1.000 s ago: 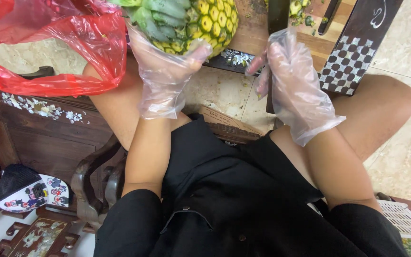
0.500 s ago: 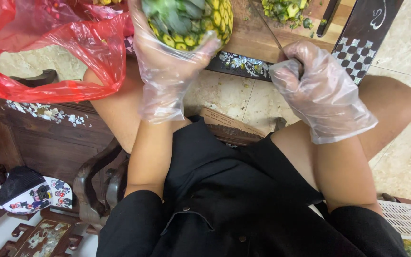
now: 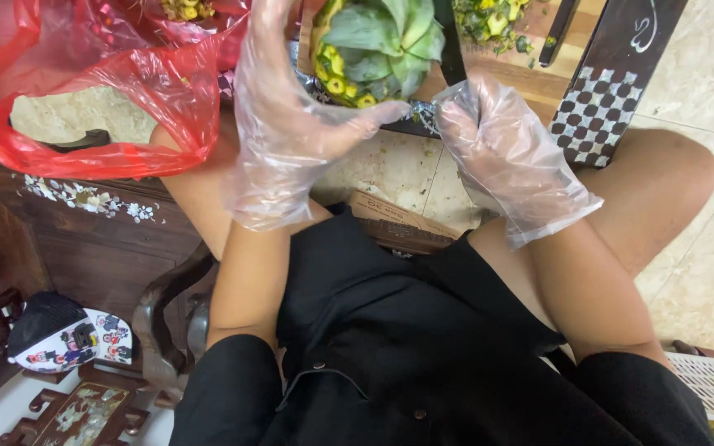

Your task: The person sits on a chair and peels pineapples one at a time with a knife, rotating each fruit to remove the eyes and skin. The removed peels and trimmings are dropped into a red plastic bag beside the cutting board, and finished pineapples are set aside.

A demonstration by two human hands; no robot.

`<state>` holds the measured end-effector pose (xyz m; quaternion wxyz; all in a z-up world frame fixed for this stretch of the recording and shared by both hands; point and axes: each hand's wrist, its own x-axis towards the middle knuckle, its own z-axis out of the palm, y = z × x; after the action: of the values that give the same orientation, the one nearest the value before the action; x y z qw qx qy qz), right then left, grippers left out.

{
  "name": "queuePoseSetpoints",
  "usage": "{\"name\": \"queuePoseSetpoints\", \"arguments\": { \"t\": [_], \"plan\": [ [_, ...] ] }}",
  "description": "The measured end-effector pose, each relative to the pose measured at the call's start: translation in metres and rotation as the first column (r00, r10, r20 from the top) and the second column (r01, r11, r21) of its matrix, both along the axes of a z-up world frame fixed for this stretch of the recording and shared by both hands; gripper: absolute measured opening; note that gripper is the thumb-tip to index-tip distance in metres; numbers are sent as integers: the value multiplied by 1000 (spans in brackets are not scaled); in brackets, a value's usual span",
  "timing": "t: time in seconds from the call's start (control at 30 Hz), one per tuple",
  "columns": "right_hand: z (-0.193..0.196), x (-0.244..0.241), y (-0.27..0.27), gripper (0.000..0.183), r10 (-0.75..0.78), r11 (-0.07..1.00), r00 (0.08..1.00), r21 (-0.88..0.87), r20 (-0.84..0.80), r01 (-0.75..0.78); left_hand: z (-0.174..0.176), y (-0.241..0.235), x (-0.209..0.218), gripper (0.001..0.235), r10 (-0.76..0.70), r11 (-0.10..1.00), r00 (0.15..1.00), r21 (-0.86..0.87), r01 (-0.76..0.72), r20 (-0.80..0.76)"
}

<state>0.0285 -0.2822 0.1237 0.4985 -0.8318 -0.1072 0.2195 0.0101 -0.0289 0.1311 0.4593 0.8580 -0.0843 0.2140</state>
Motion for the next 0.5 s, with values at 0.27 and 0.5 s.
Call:
{"name": "queuePoseSetpoints", "arguments": {
  "t": [0.27,0.5],
  "plan": [
    [13,0,-2,25,-12,991,996,129,-83,23,30,4,26,82,-238,892,971,395,218,0],
    [3,-2,-11,21,13,991,999,132,-37,-8,35,-13,29,57,-286,945,958,168,281,0]
  ]
}}
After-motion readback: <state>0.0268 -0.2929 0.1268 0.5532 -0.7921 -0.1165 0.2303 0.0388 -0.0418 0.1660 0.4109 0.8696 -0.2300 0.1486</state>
